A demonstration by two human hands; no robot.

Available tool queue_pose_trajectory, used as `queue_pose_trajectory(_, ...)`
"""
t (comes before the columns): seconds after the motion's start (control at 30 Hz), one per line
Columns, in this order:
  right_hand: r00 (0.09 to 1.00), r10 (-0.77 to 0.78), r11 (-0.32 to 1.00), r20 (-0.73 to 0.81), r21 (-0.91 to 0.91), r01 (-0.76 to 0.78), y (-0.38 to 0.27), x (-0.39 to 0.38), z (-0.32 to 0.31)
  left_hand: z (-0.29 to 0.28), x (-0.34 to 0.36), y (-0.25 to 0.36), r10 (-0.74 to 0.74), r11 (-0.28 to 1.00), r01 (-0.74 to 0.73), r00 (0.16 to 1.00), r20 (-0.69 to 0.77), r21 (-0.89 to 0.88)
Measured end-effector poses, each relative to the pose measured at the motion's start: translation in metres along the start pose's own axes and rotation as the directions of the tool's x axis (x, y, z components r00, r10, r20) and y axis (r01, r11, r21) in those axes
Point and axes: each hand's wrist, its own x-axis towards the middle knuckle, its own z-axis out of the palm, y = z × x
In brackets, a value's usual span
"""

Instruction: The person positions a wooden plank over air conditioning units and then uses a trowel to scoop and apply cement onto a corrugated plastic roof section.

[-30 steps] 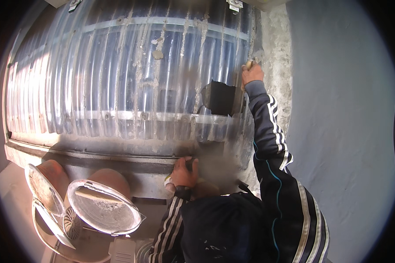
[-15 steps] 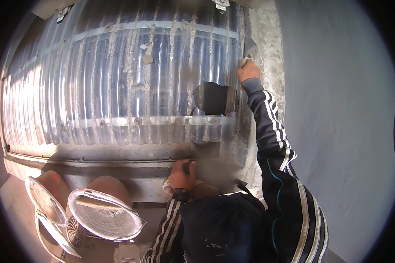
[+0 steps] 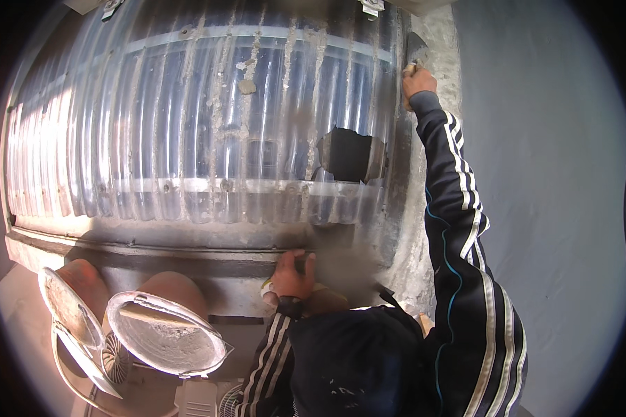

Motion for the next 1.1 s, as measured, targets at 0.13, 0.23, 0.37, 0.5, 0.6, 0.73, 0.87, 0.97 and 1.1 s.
queue_pose_trajectory(0.13, 0.998, 0.036, 0.998, 0.047, -0.047, -0.034, 0.01, 0.009, 0.016, 0.002, -0.001, -0.001, 0.01, 1.0, -0.01, 1.0, 0.01, -0.009)
queue_pose_trajectory(0.23, 0.995, 0.066, 0.994, 0.071, -0.09, -0.06, 0.007, 0.027, 0.037, 0.003, -0.001, -0.004, 0.014, 1.0, -0.014, 1.0, 0.014, -0.024)
queue_pose_trajectory(0.37, 0.983, 0.107, 0.985, 0.15, -0.154, -0.083, -0.014, 0.037, 0.027, 0.003, -0.001, 0.0, 0.036, 0.999, -0.037, 0.999, -0.034, -0.034)
queue_pose_trajectory(0.5, 0.992, -0.061, 0.942, 0.112, 0.334, 0.02, 0.019, 0.057, 0.025, 0.004, 0.001, -0.002, 0.049, 0.998, -0.05, 0.998, -0.036, -0.035)
queue_pose_trajectory(0.6, 0.993, -0.042, 0.949, 0.112, 0.315, 0.005, 0.023, 0.044, 0.021, 0.004, -0.004, -0.004, 0.036, 0.998, -0.036, 0.999, -0.001, -0.041)
queue_pose_trajectory(0.73, 0.994, -0.02, 0.974, 0.104, 0.228, -0.004, 0.008, -0.003, 0.025, 0.002, 0.0, -0.002, 0.022, 0.999, -0.023, 1.0, -0.018, -0.045)
queue_pose_trajectory(0.87, 0.998, -0.005, 0.998, 0.069, 0.056, 0.001, -0.008, -0.05, 0.036, 0.001, -0.002, -0.002, 0.007, 1.0, -0.007, 1.0, -0.018, -0.023)
queue_pose_trajectory(0.97, 0.998, 0.019, 0.993, 0.058, 0.113, -0.026, -0.011, -0.056, 0.046, 0.003, -0.001, 0.0, 0.016, 0.999, -0.016, 1.0, 0.001, -0.032)
queue_pose_trajectory(1.1, 0.994, 0.013, 0.928, 0.112, 0.368, -0.053, -0.024, -0.059, 0.036, 0.004, -0.001, 0.002, 0.025, 0.999, -0.026, 0.999, -0.037, -0.023)
